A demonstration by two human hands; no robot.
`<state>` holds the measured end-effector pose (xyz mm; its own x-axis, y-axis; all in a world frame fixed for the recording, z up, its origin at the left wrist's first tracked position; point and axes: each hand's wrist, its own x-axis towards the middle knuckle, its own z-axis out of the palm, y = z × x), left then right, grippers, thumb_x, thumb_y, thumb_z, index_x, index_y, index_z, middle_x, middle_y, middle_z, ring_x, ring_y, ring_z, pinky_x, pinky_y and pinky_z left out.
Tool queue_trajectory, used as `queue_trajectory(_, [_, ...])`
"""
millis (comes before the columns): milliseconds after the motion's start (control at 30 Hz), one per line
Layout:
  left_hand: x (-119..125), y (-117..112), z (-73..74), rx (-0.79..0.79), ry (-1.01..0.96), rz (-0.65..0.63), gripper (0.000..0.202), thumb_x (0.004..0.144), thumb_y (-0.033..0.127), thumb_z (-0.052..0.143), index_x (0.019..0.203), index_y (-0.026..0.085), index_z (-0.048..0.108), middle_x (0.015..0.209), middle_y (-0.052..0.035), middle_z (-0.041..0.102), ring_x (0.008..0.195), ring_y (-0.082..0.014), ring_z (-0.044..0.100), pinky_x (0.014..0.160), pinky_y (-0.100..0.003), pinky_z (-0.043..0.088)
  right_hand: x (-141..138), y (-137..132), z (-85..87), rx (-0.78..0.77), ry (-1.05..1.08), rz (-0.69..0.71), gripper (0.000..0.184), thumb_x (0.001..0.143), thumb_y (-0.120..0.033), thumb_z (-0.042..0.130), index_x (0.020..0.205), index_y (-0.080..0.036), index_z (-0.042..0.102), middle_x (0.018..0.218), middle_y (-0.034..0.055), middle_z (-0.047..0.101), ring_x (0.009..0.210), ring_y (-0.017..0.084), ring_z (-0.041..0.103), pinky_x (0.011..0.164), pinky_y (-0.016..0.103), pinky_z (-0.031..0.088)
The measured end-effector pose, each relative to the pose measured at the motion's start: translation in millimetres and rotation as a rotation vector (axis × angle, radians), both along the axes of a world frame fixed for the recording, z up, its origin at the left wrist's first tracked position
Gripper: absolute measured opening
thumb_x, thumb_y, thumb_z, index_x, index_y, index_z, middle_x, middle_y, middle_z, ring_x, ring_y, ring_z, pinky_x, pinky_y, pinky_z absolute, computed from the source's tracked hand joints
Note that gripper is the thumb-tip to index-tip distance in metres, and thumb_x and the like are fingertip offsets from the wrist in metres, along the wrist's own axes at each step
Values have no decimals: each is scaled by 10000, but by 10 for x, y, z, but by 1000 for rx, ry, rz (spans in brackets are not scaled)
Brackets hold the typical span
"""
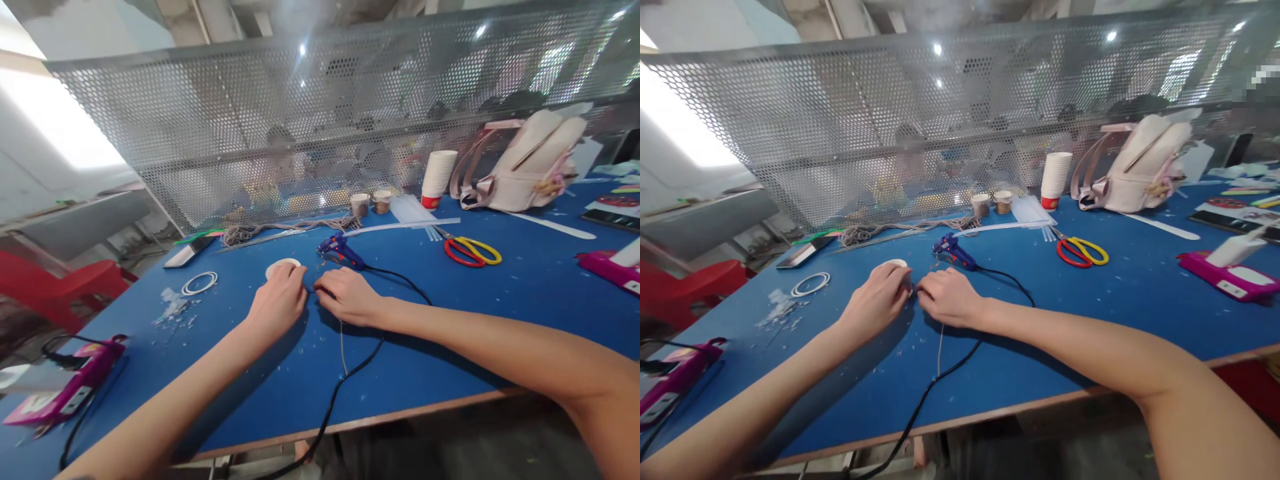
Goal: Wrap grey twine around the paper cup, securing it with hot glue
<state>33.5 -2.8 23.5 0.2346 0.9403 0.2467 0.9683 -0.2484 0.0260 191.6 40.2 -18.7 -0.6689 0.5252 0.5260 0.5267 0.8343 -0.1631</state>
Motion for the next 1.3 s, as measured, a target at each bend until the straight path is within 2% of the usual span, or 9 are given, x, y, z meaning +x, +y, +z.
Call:
queue_trajectory(133, [-101, 40, -19, -26, 33, 42, 284, 861, 182, 367, 1070, 193, 559, 1060, -121, 603, 1019, -276, 561, 747, -378, 503, 81, 55, -40, -119, 68, -10, 152, 909, -174, 490, 897, -145, 638, 883, 74, 678, 806, 170, 579, 724, 286, 374])
queue_trajectory(267, [-269, 45, -20, 95, -102, -14, 372, 812, 138, 373, 1141, 218, 527, 1132, -97, 613, 1085, -254, 553, 852, -385, 477, 281, 93, -56, -105, 189, -4, 125, 879, -165, 497, 849, -158, 619, 864, 65, 661, 803, 177, 567, 752, 306, 389])
queue_trajectory(433, [-350, 76, 10, 201, -454, 65, 427, 766, 204, 451, 1190, 222, 504, 960, -45, 643, 800, -184, 628, 752, -344, 506, 580, 241, -60, -226, 330, -250, 76, 809, -195, 515, 834, -183, 585, 840, 53, 627, 810, 191, 563, 748, 330, 426])
queue_trajectory(600, [-350, 97, 14, 179, -884, 114, 376, 700, 244, 521, 1069, 185, 562, 900, -21, 638, 767, -158, 617, 713, -301, 508, 585, 554, 9, -458, 276, -420, 457, 726, -369, 613, 1111, -126, 571, 1167, 170, 587, 1034, 289, 565, 874, 434, 434])
queue_trajectory(733, [-373, 68, -16, 114, -1031, 127, 323, 664, 235, 556, 975, 161, 602, 873, -19, 661, 764, -163, 616, 770, -323, 501, 397, 781, 107, -586, 235, -389, 559, 694, -416, 651, 1169, -133, 572, 1140, 149, 625, 991, 278, 603, 818, 386, 466])
queue_trajectory(867, [-382, 42, -68, 50, -1066, 129, 279, 666, 263, 564, 915, 156, 628, 806, -16, 670, 733, -172, 613, 759, -336, 495, 223, 867, 179, -628, 206, -335, 165, 714, -319, 621, 769, -172, 671, 713, 53, 663, 688, 204, 622, 614, 301, 459])
queue_trajectory(1000, [-350, 36, -94, -8, -1118, 123, 263, 654, 289, 570, 873, 157, 632, 795, -16, 663, 689, -160, 594, 705, -317, 492, 142, 882, 157, -621, 216, -298, 216, 744, -305, 602, 565, -186, 590, 538, 10, 580, 538, 155, 554, 521, 266, 412])
queue_trajectory(1167, [-323, 25, -99, -18, -1177, 115, 234, 668, 272, 586, 871, 165, 628, 803, -7, 650, 657, -133, 553, 617, -267, 464, 159, 825, 41, -565, 277, -251, 194, 779, -330, 584, 658, -179, 595, 619, 14, 613, 606, 161, 569, 577, 275, 434])
queue_trajectory(1300, [-315, 28, -112, -30, -1207, 133, 233, 674, 298, 601, 862, 163, 624, 769, -1, 640, 625, -126, 543, 618, -272, 459, 266, 614, 20, -537, 409, -149, 252, 864, -382, 492, 1005, -180, 546, 826, 33, 649, 659, 154, 598, 603, 283, 476])
